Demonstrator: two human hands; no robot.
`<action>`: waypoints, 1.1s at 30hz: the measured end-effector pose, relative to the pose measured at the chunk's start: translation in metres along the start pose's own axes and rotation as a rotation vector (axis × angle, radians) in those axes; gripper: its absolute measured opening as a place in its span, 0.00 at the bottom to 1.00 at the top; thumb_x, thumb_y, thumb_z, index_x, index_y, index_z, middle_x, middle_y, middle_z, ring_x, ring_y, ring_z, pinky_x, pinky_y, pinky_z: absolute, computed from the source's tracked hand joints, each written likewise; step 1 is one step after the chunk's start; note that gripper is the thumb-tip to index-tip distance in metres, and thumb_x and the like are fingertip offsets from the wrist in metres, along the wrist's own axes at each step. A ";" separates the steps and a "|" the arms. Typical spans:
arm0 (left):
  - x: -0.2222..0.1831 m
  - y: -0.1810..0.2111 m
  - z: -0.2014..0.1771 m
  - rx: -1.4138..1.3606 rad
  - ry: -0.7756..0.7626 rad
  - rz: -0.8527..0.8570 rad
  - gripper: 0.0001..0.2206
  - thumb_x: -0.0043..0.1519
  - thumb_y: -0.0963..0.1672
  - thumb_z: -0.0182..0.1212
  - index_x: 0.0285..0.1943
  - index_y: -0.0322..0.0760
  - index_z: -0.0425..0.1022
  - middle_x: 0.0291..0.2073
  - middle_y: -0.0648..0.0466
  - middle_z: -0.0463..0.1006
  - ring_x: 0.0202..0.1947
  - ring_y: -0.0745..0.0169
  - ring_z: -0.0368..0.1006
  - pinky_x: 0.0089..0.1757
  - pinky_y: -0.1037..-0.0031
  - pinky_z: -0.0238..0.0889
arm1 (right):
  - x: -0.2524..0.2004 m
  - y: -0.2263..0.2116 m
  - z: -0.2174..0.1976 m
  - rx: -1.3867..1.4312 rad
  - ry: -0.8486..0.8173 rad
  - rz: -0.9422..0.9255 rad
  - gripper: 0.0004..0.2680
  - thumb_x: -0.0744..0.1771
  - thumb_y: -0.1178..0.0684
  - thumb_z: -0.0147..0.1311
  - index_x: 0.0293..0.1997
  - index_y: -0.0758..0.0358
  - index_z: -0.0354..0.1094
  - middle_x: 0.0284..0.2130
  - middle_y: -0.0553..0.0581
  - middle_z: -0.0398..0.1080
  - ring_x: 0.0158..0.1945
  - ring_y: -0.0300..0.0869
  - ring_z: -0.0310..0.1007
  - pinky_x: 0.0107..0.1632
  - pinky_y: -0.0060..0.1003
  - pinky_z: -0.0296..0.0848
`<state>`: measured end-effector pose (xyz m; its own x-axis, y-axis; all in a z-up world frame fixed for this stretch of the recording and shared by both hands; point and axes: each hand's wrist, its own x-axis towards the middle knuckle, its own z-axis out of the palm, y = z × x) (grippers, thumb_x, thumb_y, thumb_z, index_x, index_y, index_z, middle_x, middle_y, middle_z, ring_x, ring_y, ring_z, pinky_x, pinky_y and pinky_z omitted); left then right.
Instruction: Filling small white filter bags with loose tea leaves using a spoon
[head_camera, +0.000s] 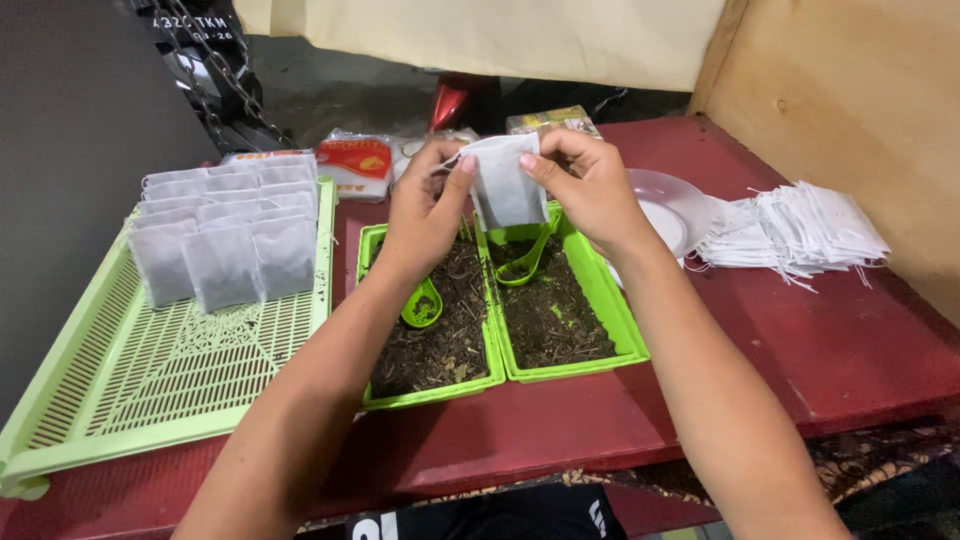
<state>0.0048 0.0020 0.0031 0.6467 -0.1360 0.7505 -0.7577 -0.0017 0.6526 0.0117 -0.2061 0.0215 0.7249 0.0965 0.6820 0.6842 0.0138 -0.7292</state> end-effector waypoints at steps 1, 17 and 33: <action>0.000 0.004 -0.001 0.000 0.000 -0.001 0.06 0.72 0.43 0.50 0.50 0.37 0.72 0.35 0.52 0.72 0.32 0.63 0.70 0.40 0.71 0.66 | -0.001 -0.002 0.000 0.000 0.000 0.001 0.05 0.68 0.57 0.63 0.34 0.58 0.72 0.25 0.43 0.65 0.31 0.26 0.65 0.33 0.20 0.72; 0.005 0.006 -0.004 0.261 0.132 0.258 0.07 0.69 0.43 0.62 0.39 0.36 0.79 0.32 0.48 0.74 0.39 0.50 0.75 0.46 0.64 0.67 | -0.003 -0.010 0.002 -0.068 0.006 -0.072 0.01 0.67 0.62 0.62 0.40 0.63 0.76 0.27 0.48 0.68 0.34 0.29 0.63 0.35 0.22 0.67; 0.003 0.004 -0.002 0.185 0.153 0.182 0.04 0.66 0.42 0.63 0.40 0.37 0.79 0.31 0.51 0.74 0.35 0.60 0.71 0.38 0.70 0.64 | -0.005 -0.014 0.001 -0.146 -0.006 -0.086 0.02 0.69 0.61 0.60 0.41 0.61 0.78 0.27 0.48 0.70 0.35 0.30 0.62 0.41 0.24 0.63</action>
<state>0.0040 0.0037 0.0084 0.4936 0.0006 0.8697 -0.8565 -0.1735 0.4862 -0.0010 -0.2054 0.0281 0.6632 0.1068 0.7408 0.7481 -0.1229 -0.6521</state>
